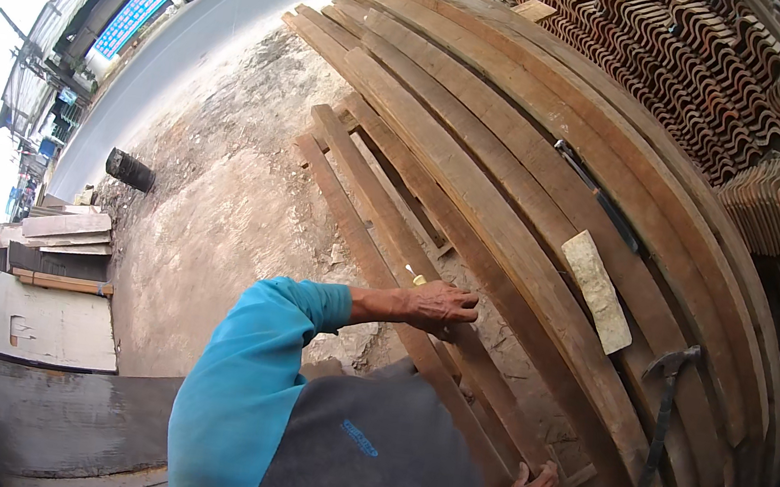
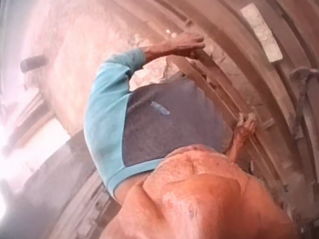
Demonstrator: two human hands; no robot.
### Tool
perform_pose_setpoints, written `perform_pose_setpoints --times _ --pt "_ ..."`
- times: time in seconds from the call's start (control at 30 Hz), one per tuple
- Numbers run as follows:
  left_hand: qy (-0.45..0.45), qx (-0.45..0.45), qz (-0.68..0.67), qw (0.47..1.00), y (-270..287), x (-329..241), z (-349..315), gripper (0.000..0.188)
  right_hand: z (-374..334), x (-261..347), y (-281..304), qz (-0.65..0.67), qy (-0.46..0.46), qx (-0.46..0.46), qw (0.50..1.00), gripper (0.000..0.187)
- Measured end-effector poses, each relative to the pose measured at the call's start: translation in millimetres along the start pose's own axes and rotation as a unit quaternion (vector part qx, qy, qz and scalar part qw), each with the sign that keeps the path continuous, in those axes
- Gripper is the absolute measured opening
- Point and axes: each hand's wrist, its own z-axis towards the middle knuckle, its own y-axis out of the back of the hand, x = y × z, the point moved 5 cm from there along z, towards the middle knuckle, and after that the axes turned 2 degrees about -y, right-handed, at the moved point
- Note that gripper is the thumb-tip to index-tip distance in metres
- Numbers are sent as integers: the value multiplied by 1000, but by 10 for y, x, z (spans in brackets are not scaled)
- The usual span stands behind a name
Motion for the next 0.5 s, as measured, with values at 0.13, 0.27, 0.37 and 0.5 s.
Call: perform_pose_setpoints --times 0.13,0.27,0.37,0.5 --pt "16 -40 4 999 92 70 83 49 370 270 257 -73 69 19 995 49" --pt "7 8 6 1000 -35 277 123 48 408 180 169 -44 17 54 997 50" --pt "24 -45 27 998 -225 252 0 51 315 178 228 -59 44 26 997 53" --pt "104 74 30 991 -138 178 42 47 504 253 317 -45 64 76 994 59"
